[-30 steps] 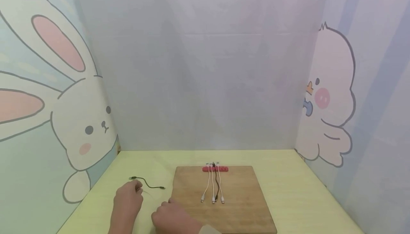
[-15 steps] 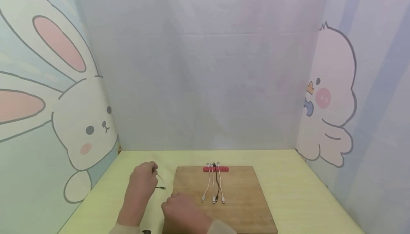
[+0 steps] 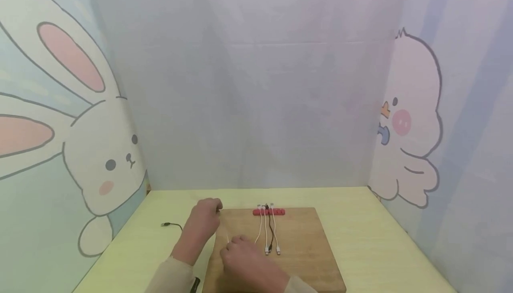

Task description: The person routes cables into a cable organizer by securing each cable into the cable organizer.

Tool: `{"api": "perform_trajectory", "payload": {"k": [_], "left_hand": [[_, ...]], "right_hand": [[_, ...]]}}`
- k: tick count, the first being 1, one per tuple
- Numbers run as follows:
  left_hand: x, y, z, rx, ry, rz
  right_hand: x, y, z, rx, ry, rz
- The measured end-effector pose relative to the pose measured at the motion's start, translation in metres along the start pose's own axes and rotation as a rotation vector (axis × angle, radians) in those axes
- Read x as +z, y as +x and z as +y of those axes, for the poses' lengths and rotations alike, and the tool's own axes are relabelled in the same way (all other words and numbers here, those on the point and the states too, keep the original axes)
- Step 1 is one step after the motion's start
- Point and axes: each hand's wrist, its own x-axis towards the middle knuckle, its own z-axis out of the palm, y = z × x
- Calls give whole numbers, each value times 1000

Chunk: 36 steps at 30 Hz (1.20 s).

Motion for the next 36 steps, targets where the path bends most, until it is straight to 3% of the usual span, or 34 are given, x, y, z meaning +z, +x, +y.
{"api": "perform_trajectory", "payload": {"k": [5, 14, 20, 29, 36], "left_hand": [[8, 10, 18, 83, 40, -7], [14, 29, 59, 184, 29, -65], [21, 42, 81, 217, 6, -129], [43, 60, 101, 256, -14, -178], [71, 78, 102, 269, -38, -186]], "right_hand": [[-3, -16, 15, 8, -114, 34], [10, -42, 43, 60, -162, -85], [9, -54, 56, 173, -99, -198], [14, -72, 77, 232, 6, -170], [12, -83, 85, 277, 28, -220]]}}
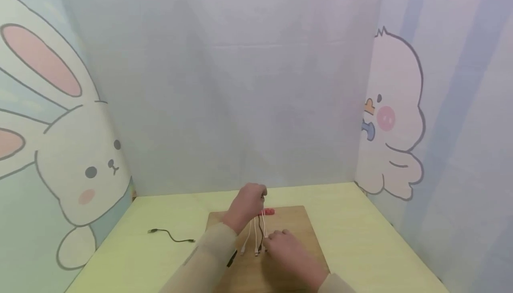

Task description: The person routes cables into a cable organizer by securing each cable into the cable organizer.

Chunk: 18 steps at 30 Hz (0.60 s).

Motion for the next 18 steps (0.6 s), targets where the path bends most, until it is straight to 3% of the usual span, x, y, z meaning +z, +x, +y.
{"api": "perform_trajectory", "payload": {"k": [9, 18], "left_hand": [[38, 17, -17, -37, -29, -17], [61, 25, -33, -43, 57, -73]], "right_hand": [[9, -6, 7, 37, 49, -26], [10, -6, 10, 67, 82, -92]]}}
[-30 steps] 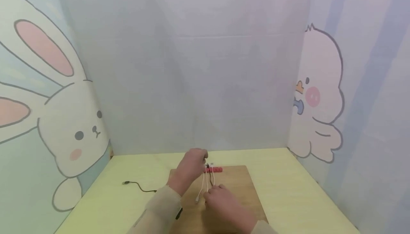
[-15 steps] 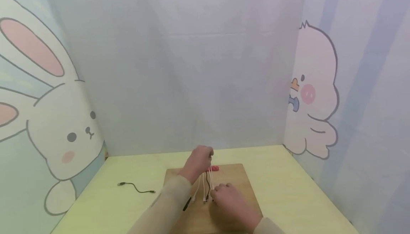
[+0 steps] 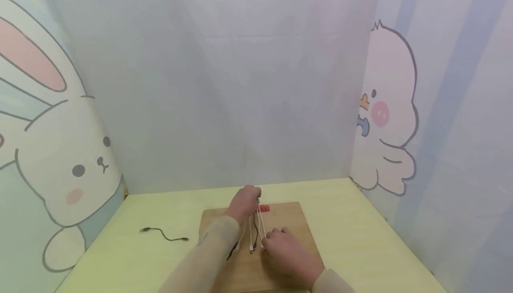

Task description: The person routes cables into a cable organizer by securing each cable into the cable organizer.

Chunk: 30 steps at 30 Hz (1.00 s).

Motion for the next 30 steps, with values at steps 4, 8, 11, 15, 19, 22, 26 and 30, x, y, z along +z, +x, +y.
{"api": "perform_trajectory", "payload": {"k": [4, 8, 11, 15, 19, 22, 26, 30], "left_hand": [[9, 7, -6, 15, 19, -15], [17, 14, -11, 22, 47, -25], [23, 18, -13, 51, 77, -13], [30, 20, -16, 78, 137, 5], [35, 21, -19, 84, 184, 3], [38, 23, -20, 103, 202, 0], [38, 27, -15, 119, 220, -17], [37, 32, -8, 101, 228, -66]], "right_hand": [[3, 2, 2, 20, -8, -37], [6, 3, 3, 1, -32, -25], [7, 3, 3, -25, -72, -12], [4, 3, 1, -89, -142, 15], [2, 3, 1, -137, -174, 46], [1, 3, 2, -137, -161, 34], [0, 5, 4, -121, -134, 10], [0, 7, 4, -144, -169, 21]]}}
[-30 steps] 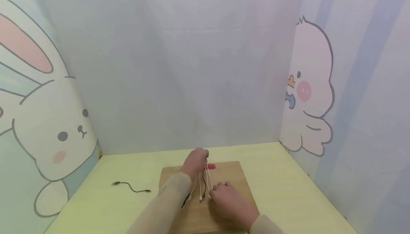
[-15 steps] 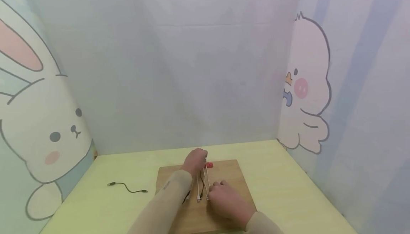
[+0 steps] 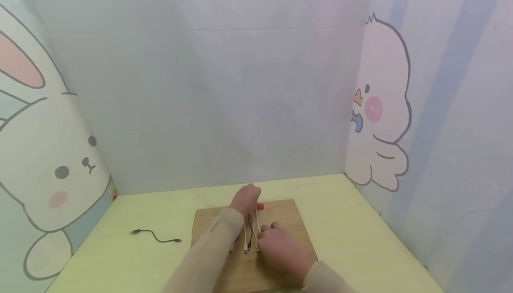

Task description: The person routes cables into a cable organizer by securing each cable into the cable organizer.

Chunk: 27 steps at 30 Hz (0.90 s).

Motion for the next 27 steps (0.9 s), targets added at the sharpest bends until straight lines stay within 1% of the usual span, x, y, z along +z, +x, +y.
{"api": "perform_trajectory", "payload": {"k": [3, 6, 8, 12, 15, 17, 19, 23, 25, 27], "left_hand": [[-3, 3, 4, -12, -2, -33], [-7, 4, 8, -7, 3, -38], [-6, 5, 9, -5, 15, -34], [-2, 8, 11, -21, 40, -37], [1, 11, 8, -18, 66, -26], [3, 12, 4, -7, 89, -19], [7, 12, -1, 12, 131, -7], [8, 9, -10, 61, 210, 8], [6, 8, -13, 74, 225, -5], [4, 7, -14, 74, 215, -30]], "right_hand": [[1, 1, -1, -24, -47, -1], [2, 2, -4, -25, -71, -16], [2, 3, -6, -24, -90, -24], [0, 2, -9, -7, -99, -45], [0, 2, -8, 14, -97, -56], [1, 2, -8, 4, -118, -50], [1, 2, -9, -9, -130, -33], [1, 1, -11, -26, -149, 23], [0, 1, -12, -23, -148, 36], [0, 1, -12, -22, -154, 34]]}}
